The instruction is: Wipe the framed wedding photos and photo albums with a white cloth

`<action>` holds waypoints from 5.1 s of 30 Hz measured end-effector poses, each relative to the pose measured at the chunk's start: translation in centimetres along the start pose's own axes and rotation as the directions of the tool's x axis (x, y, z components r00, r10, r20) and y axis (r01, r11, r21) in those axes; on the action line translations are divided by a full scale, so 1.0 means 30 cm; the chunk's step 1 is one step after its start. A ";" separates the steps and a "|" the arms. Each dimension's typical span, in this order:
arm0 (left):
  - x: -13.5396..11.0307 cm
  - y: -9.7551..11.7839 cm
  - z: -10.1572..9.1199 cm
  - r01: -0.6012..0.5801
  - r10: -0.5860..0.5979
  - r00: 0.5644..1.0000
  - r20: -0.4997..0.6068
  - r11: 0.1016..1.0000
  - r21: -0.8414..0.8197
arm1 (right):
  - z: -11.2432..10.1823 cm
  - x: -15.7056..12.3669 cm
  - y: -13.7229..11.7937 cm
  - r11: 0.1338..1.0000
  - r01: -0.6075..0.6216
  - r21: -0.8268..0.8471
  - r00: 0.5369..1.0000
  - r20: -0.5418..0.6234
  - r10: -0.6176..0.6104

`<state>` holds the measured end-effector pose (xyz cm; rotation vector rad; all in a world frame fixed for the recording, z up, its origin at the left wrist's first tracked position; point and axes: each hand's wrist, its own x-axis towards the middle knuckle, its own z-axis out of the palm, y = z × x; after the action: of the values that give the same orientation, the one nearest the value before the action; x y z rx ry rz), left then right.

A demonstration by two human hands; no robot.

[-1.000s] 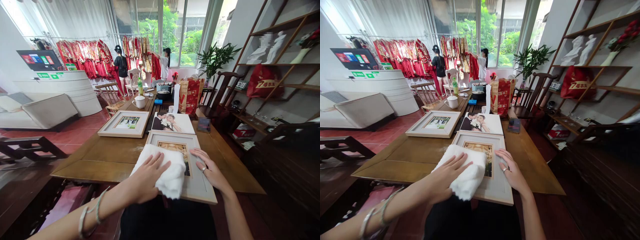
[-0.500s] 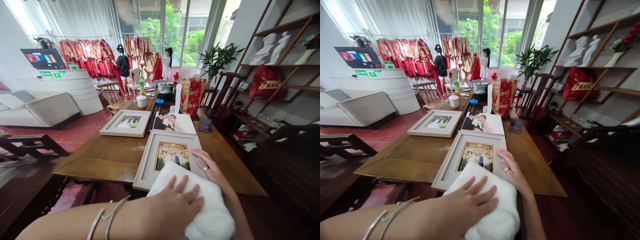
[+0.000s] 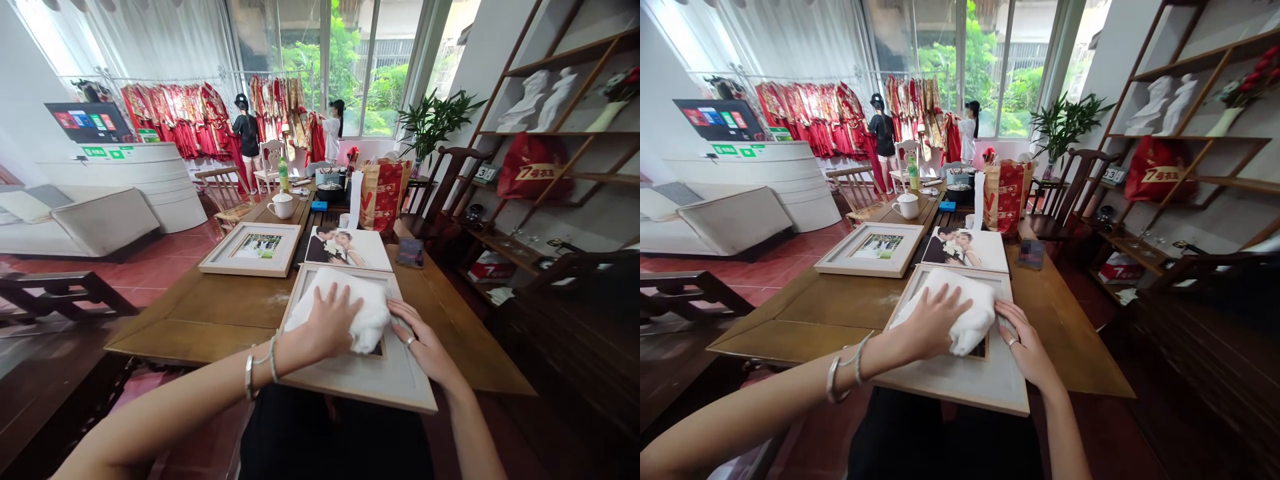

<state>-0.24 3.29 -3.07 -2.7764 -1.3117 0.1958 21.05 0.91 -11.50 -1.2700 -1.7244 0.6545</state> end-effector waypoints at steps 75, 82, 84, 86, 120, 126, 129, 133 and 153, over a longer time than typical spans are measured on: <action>-0.045 0.038 0.020 -0.087 0.087 0.996 -0.024 0.996 0.024 | 0.000 0.000 -0.015 1.000 0.017 -0.003 1.000 0.016 -0.017; 0.082 -0.028 0.010 -0.075 0.080 0.994 -0.070 0.994 0.073 | 0.003 0.004 -0.009 1.000 0.010 0.003 1.000 0.005 -0.010; 0.035 -0.003 -0.002 -0.108 0.110 0.994 -0.021 0.992 0.061 | 0.000 0.003 -0.009 1.000 0.009 0.000 1.000 0.012 -0.009; -0.049 0.034 -0.013 -0.179 0.178 0.984 0.031 0.983 0.038 | -0.002 0.002 -0.010 1.000 0.012 -0.003 1.000 0.014 -0.011; -0.236 0.055 -0.110 -0.222 0.328 0.900 0.288 0.912 -0.345 | 0.000 0.000 -0.008 1.000 0.019 -0.015 1.000 0.022 -0.019; -0.315 0.118 -0.098 -0.205 0.286 0.915 0.285 0.937 -0.285 | 0.004 0.000 -0.008 0.999 0.028 -0.018 0.999 0.019 -0.027; -0.234 0.081 -0.045 -0.152 0.191 0.963 0.190 0.967 -0.203 | 0.004 0.000 -0.007 0.999 0.036 -0.015 0.999 0.023 -0.036; -0.065 -0.013 0.012 -0.026 0.028 0.997 0.067 0.999 -0.031 | 0.005 0.000 -0.009 1.000 0.020 -0.015 1.000 0.023 -0.019; -0.316 0.051 -0.074 -0.198 0.202 0.931 0.304 0.979 -0.045 | -0.005 0.000 -0.012 1.000 0.007 -0.005 1.000 0.020 -0.006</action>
<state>-4.72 -5.03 -0.22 -2.9802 -1.0766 0.6574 21.00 0.77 -11.13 -1.2645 -1.7466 0.6619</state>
